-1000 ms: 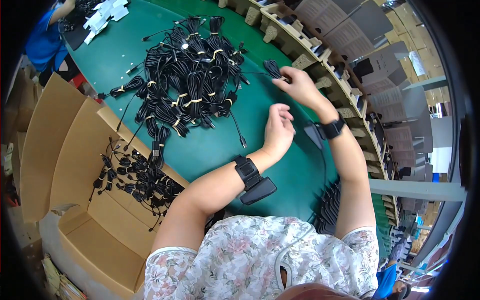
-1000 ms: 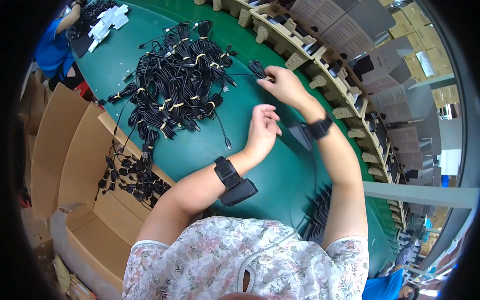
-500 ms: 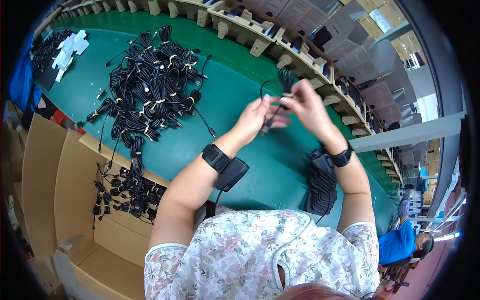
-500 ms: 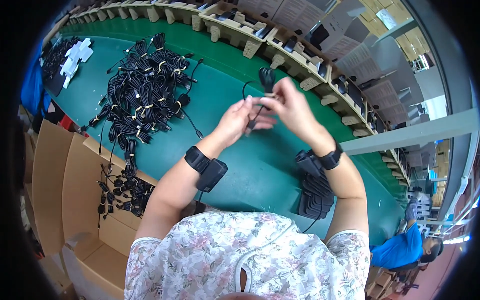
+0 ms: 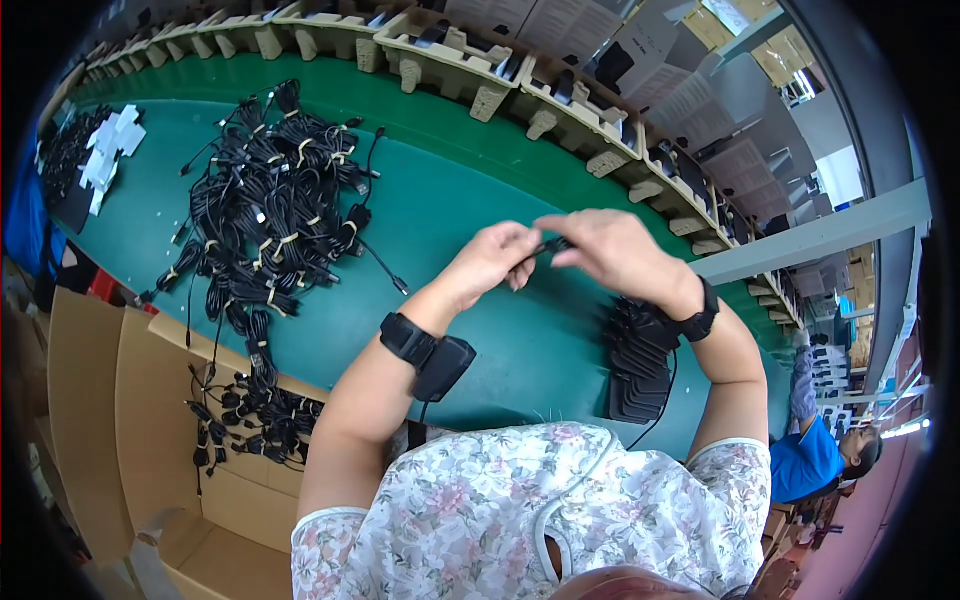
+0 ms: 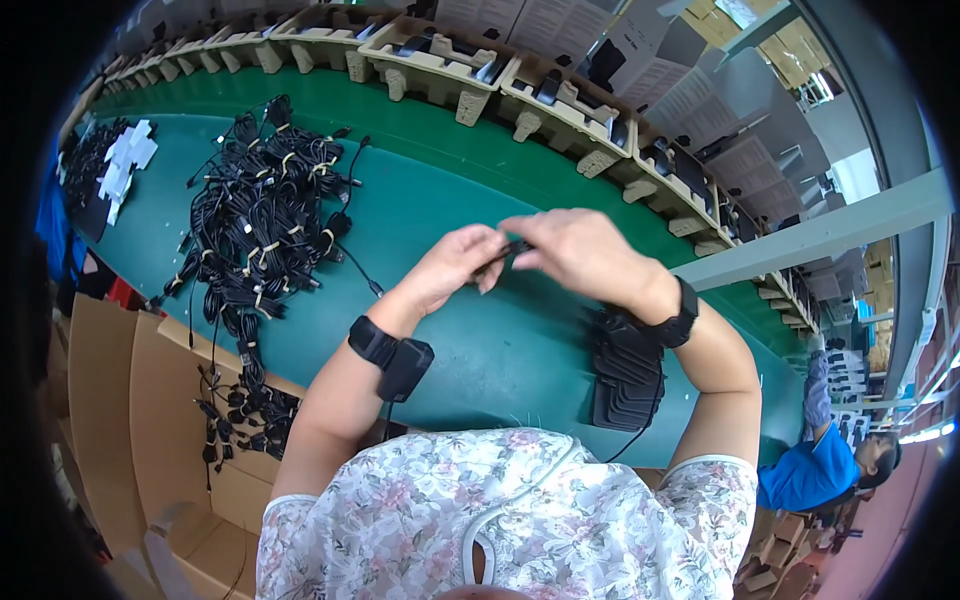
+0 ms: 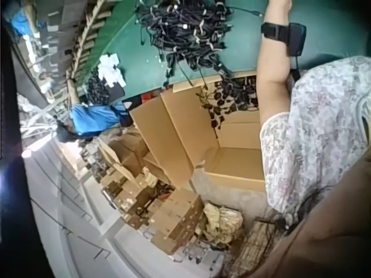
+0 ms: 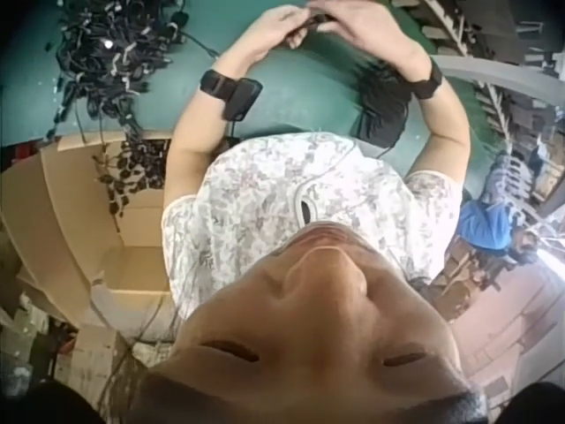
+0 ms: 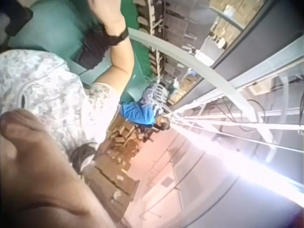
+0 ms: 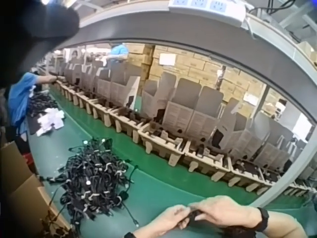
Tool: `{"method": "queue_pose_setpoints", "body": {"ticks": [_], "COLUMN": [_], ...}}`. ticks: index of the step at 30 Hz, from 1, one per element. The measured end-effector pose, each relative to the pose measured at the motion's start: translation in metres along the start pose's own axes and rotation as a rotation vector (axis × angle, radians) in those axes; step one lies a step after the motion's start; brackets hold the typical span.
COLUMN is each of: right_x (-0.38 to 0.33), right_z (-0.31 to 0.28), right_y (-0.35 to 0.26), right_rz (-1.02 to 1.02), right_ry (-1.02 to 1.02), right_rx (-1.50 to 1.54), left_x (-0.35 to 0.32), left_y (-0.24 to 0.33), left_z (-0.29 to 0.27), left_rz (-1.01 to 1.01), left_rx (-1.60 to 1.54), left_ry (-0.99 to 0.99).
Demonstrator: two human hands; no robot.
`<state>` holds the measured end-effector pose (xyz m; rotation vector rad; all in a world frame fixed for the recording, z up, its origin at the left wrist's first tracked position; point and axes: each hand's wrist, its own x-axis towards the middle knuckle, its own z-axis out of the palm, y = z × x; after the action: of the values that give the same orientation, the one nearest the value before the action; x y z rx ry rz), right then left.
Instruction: The person picks up a black plate and a cable, fits them together by hand, and places the assembly into a tray. After repeating this, the person gathers more cables from a box and places them onto the table to continue the assembly process.
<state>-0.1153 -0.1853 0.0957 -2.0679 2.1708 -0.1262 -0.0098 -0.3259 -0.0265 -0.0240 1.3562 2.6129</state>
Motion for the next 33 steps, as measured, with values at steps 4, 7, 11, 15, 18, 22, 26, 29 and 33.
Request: {"method": "queue_pose_setpoints", "body": {"ticks": [4,7,11,15,18,22,26,29,33], "right_x": [-0.013,-0.019,-0.035,-0.026,-0.013,-0.009,-0.013,-0.005,-0.020], "right_z": [-0.035,-0.069,-0.073,-0.054,-0.039,-0.001,0.015,0.023,0.037], "right_y": [0.064,0.126,0.212,0.249,0.259,0.286,0.309,0.325,0.332], "right_rz": [0.383,0.825,1.017,1.055,1.018,1.116,1.107,1.013,0.999], "right_ry": [0.418,0.377,0.203,-0.066,-0.160,-0.074,0.122,0.199,0.347], "right_rx": [-0.383,-0.533,-0.598,-0.592,-0.603,-0.530,-0.396,-0.346,-0.275], "left_x": [0.009,0.010,0.015,0.011,0.011,0.011,0.011,0.012,0.015], "left_y": [-0.008,-0.011,-0.017,-0.017,-0.019,-0.015,-0.013,-0.015,-0.019], "left_z": [-0.003,-0.006,-0.004,-0.008,-0.010,-0.008,-0.006,-0.008,-0.007], "left_rz": [0.262,0.199,0.194,0.200,0.223,0.204,0.184,0.193,0.220], "left_rx": [0.190,0.181,0.190,0.144,0.157,0.150,0.141,0.144,0.140], "left_ry": [0.532,0.553,0.529,0.549,0.548,0.562,0.581,0.592,0.591]}}
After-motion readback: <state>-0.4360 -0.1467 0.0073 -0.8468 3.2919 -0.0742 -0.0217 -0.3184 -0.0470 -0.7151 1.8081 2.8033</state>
